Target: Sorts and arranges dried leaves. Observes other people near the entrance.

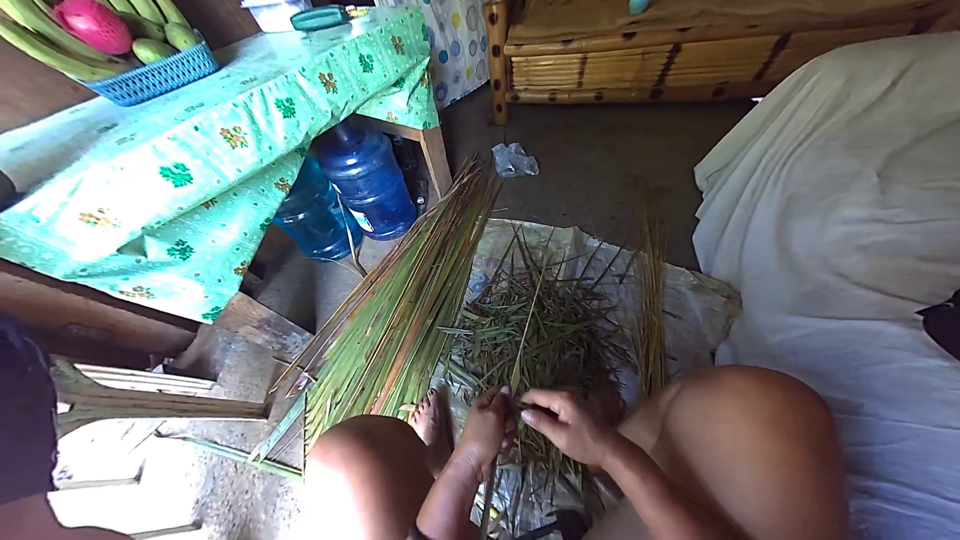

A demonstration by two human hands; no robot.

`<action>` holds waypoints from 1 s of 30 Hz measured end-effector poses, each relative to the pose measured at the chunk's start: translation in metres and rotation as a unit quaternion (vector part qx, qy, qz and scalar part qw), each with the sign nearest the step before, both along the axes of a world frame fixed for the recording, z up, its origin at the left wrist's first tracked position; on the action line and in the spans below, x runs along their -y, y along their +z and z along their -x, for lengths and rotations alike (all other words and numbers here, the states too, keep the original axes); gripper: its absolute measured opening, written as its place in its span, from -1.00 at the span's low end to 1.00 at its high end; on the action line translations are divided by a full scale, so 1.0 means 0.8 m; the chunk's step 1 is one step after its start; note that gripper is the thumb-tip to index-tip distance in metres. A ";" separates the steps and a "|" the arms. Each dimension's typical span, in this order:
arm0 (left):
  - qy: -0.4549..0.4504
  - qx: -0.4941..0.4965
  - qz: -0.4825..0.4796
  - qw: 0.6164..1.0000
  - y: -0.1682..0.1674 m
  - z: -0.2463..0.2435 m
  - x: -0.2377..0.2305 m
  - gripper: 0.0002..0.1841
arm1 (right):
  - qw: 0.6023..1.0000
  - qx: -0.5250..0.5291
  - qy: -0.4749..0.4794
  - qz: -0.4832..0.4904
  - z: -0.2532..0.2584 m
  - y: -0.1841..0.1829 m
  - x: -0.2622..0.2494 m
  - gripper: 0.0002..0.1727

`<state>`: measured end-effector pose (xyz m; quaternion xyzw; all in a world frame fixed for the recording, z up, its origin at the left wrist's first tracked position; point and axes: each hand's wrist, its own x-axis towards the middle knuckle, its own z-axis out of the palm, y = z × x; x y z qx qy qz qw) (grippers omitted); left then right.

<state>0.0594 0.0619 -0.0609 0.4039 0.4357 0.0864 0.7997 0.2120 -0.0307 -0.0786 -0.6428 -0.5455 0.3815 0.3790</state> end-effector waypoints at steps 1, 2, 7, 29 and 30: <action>0.002 -0.001 0.000 1.000 0.000 -0.001 -0.001 -0.70 | 1.000 0.019 0.010 -0.014 0.003 -0.002 0.001 -0.65; 0.002 0.003 0.001 1.000 0.000 -0.001 0.000 -0.70 | 0.999 0.037 0.010 -0.027 0.001 -0.004 0.000 -0.65; -0.014 0.012 0.004 1.000 -0.002 -0.002 0.011 -0.68 | 0.996 0.073 -0.054 0.004 -0.027 -0.017 -0.021 -0.65; -0.038 0.013 0.001 0.999 -0.005 0.010 0.020 -0.67 | 0.977 -0.130 -0.159 0.060 -0.045 0.002 -0.032 -0.70; -0.022 0.010 0.002 1.000 -0.007 0.009 0.018 -0.67 | 0.986 -0.097 -0.122 0.065 -0.040 0.004 -0.027 -0.69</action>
